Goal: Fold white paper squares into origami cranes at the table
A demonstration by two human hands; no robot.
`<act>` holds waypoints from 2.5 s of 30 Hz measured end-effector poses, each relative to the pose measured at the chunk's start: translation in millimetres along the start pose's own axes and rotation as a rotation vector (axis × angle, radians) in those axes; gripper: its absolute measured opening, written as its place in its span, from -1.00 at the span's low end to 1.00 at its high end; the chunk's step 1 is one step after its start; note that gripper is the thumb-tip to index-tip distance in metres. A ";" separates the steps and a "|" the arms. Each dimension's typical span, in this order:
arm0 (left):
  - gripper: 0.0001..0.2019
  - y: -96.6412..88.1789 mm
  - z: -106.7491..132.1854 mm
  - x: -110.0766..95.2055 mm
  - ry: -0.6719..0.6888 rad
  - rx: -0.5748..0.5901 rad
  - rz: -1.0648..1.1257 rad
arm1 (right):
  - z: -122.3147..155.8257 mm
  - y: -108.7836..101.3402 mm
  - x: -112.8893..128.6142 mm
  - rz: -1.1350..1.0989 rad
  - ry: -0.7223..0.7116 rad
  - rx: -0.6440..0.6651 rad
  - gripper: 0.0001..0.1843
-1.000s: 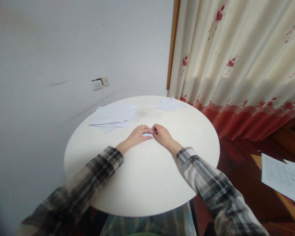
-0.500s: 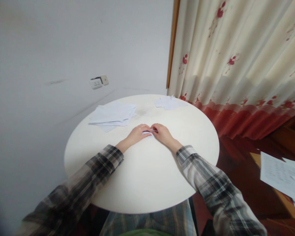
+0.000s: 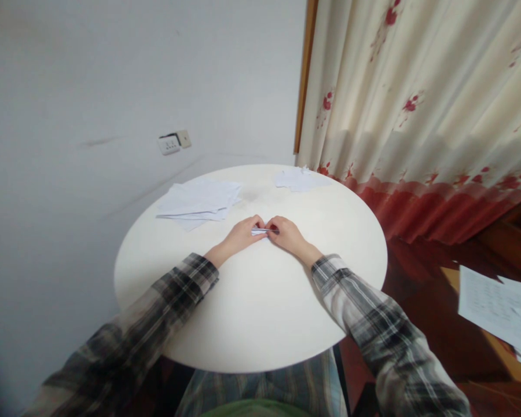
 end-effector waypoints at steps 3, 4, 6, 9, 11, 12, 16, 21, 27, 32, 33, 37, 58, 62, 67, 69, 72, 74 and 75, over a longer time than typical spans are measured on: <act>-0.82 0.5 -0.5 0.3 0.011 -0.001 -0.010 | 0.1 0.1 1.2 -0.006 -0.017 0.009 -0.89; -0.82 0.7 -0.6 0.2 0.020 -0.003 -0.010 | 0.1 0.0 1.8 -0.005 -0.020 0.011 -0.89; -0.82 0.7 -0.5 -0.2 0.038 -0.011 -0.006 | 0.1 -0.3 3.3 0.003 -0.023 0.013 -0.88; -0.81 0.4 0.2 -1.0 0.053 -0.018 -0.001 | 0.2 -0.7 4.9 0.019 -0.013 0.011 -0.89; -0.80 -0.1 0.7 -1.3 0.056 -0.016 0.003 | 0.2 -0.6 5.1 0.019 -0.002 0.014 -0.89; -0.79 -0.2 0.9 -1.4 0.059 -0.014 0.004 | 0.3 -0.5 5.1 0.014 0.002 0.015 -0.89; -0.78 -0.7 0.1 -1.1 0.066 -0.004 -0.041 | 0.1 -0.1 5.3 0.000 -0.008 0.021 -0.88; -0.83 -0.6 -2.4 -0.3 0.109 -0.001 -0.139 | 0.0 -0.3 2.6 0.025 0.002 0.012 -0.85; -0.81 -0.2 -2.2 7.1 0.036 0.001 -0.182 | 0.1 -3.0 -5.6 0.091 0.062 -0.054 -0.84; -0.77 -0.4 -2.5 8.4 0.034 0.013 -0.198 | 0.0 -1.9 -5.4 0.085 0.036 -0.015 -0.86; -0.76 -0.5 -2.7 7.9 0.039 0.013 -0.200 | -0.1 -1.9 -5.0 0.085 0.031 -0.010 -0.86; -0.74 -0.4 -3.1 5.4 0.065 0.016 -0.210 | -0.5 -2.3 -4.6 0.098 0.015 -0.008 -0.83; -0.76 -6.9 -2.3 1.6 0.010 -0.093 -0.255 | -0.7 -6.4 -6.9 0.059 0.071 -0.134 -0.85; -0.75 -9.8 -3.0 0.8 -0.014 -0.125 -0.315 | -1.4 -7.4 -0.8 0.023 -0.004 -0.154 -0.83; -0.76 -14.8 -3.1 -1.2 -0.084 -0.147 -0.403 | -2.0 -7.3 6.2 0.016 -0.085 -0.155 -0.71; -0.76 -17.3 -3.3 -2.5 -0.104 -0.159 -0.426 | -2.3 -6.9 7.9 0.015 -0.121 -0.139 -0.63; -0.78 -21.2 -3.3 -3.7 -0.138 -0.192 -0.441 | -2.2 -7.5 10.1 0.032 -0.150 -0.132 -0.57; -0.79 -23.1 -3.0 -4.2 -0.147 -0.216 -0.444 | -1.8 -8.2 11.0 0.053 -0.144 -0.129 -0.61; -0.79 -23.7 -2.7 -4.4 -0.146 -0.225 -0.442 | -1.6 -8.5 11.0 0.063 -0.138 -0.125 -0.65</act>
Point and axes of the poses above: each hand's wrist, its own z-axis away from the middle knuckle, its own y-axis out of the palm, x = y × z, the point moved 3 cm from there along -z, towards the middle knuckle, and after that the axes turned 12 degrees about -z, right-handed, at the moved point
